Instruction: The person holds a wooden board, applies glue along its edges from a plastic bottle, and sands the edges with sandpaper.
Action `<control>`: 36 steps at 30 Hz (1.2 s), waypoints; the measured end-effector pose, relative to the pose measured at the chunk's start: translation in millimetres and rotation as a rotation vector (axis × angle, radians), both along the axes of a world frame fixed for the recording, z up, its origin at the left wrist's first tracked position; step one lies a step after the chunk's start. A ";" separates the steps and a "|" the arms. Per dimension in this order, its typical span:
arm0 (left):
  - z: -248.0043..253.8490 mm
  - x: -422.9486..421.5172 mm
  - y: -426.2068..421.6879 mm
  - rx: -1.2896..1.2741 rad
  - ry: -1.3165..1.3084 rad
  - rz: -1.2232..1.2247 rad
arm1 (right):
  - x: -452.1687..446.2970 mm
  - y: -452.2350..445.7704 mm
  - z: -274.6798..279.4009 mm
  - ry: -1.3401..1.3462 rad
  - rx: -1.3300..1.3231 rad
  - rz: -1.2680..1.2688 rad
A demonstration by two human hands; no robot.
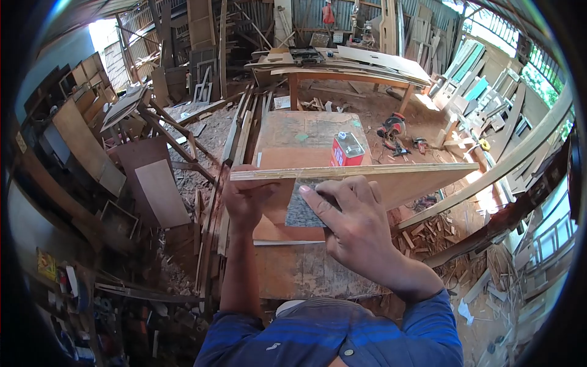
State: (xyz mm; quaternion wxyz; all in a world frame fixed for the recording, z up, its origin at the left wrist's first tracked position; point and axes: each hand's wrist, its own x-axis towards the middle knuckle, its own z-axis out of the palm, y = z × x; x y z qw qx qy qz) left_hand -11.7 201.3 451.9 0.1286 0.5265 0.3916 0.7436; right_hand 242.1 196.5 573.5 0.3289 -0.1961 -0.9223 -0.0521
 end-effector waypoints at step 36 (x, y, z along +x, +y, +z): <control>-18.9 -12.6 -2.7 0.007 -0.338 -0.336 | -78.8 -28.1 -6.0 -0.032 -0.014 0.147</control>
